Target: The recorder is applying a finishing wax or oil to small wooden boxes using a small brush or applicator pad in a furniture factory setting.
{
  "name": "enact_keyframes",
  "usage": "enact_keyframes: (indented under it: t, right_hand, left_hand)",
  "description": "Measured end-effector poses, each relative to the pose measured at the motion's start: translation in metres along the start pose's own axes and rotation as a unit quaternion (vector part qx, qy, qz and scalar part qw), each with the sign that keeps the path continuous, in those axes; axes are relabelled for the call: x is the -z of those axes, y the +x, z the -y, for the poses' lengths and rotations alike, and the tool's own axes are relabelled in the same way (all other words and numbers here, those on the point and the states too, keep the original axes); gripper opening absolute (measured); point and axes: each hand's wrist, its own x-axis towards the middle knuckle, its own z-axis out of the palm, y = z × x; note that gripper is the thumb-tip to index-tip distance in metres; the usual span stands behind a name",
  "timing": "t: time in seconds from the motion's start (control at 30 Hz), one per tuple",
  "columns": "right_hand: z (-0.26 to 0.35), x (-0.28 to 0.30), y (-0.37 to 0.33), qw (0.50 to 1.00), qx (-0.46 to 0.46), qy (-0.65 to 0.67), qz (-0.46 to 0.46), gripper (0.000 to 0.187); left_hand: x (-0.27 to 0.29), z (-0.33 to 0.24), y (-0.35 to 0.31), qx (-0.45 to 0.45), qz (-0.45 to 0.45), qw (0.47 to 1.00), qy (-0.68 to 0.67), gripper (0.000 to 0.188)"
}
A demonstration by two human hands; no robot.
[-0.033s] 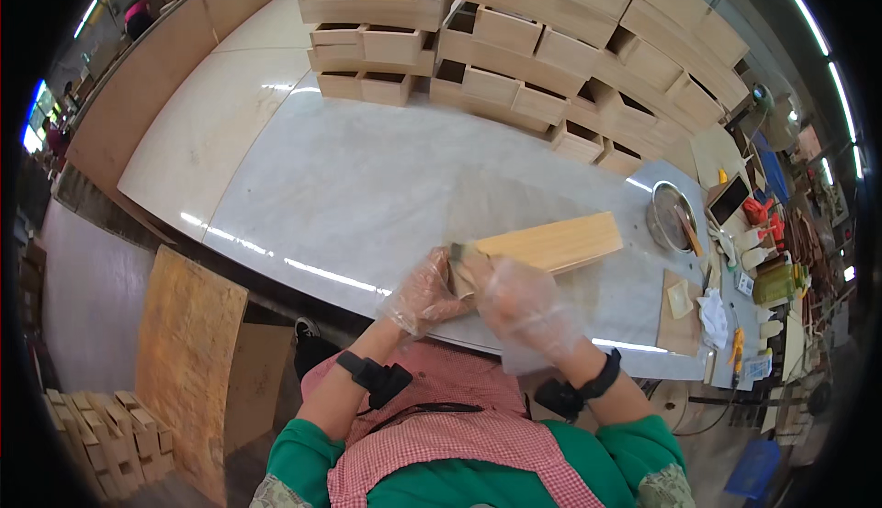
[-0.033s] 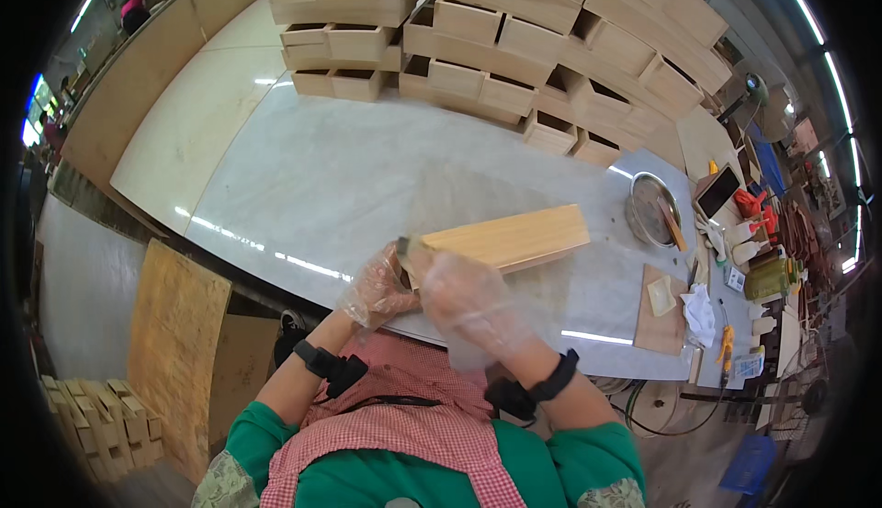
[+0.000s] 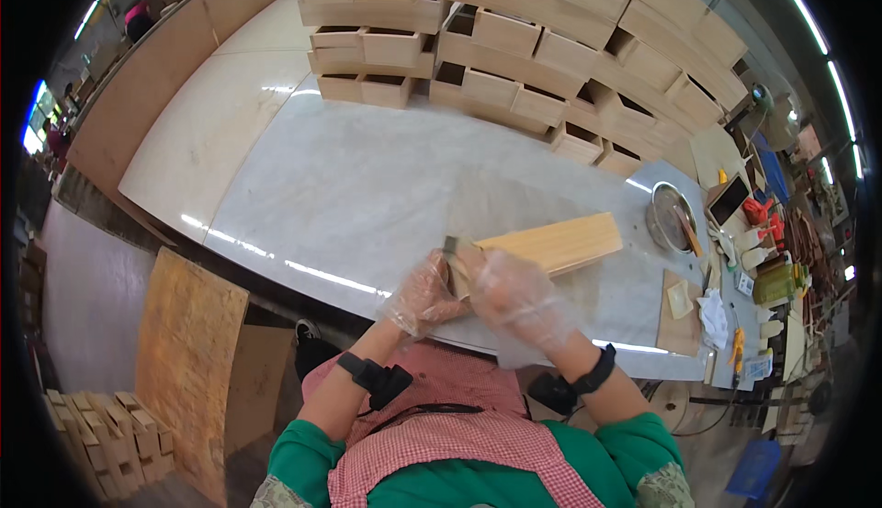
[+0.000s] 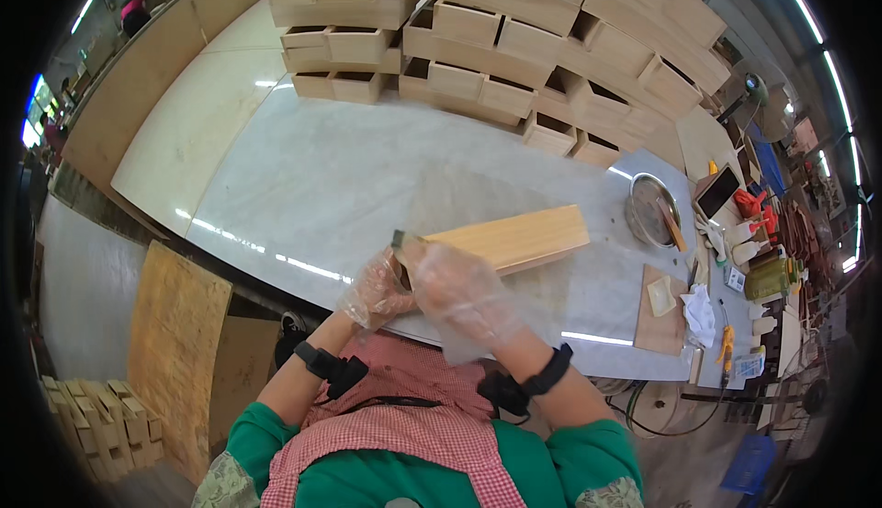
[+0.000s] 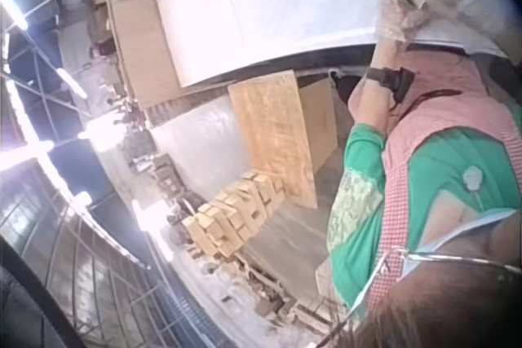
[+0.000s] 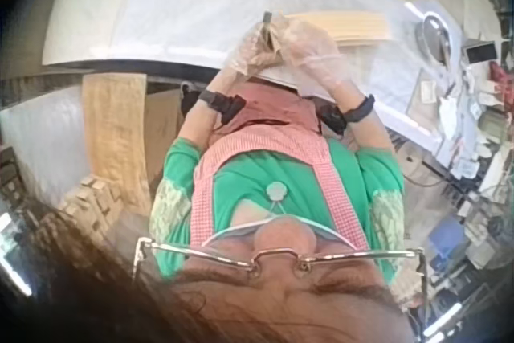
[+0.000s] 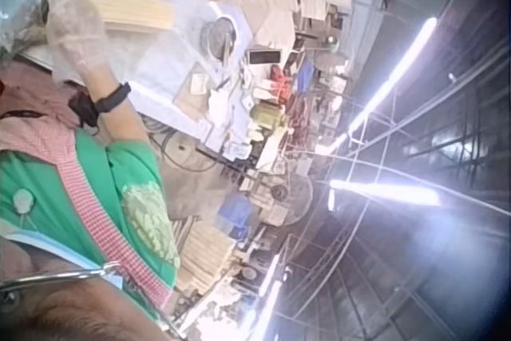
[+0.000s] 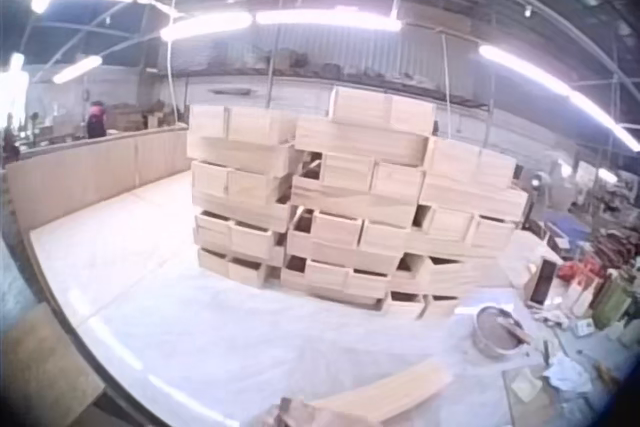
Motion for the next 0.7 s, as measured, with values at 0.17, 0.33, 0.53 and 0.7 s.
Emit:
enact_keyframes:
  t: [0.17, 0.33, 0.53, 0.7]
  right_hand:
    - [0.010, -0.003, 0.006, 1.000, 0.028, -0.001, 0.000, 0.018]
    - [-0.027, -0.002, -0.065, 0.993, -0.111, -0.019, 0.040, 0.036]
    - [-0.087, 0.004, -0.093, 0.946, -0.181, -0.256, -0.088, 0.036]
    - [-0.036, -0.008, -0.071, 0.972, -0.075, -0.203, -0.090, 0.035]
  left_hand:
    - [-0.021, 0.039, 0.004, -0.084, 0.004, 0.967, -0.239, 0.069]
    - [-0.011, 0.009, -0.001, 0.008, 0.013, 0.963, -0.270, 0.074]
    - [-0.016, 0.005, 0.006, 0.031, -0.013, 0.984, -0.173, 0.074]
    - [-0.015, 0.009, 0.003, -0.002, -0.019, 0.983, -0.180, 0.073]
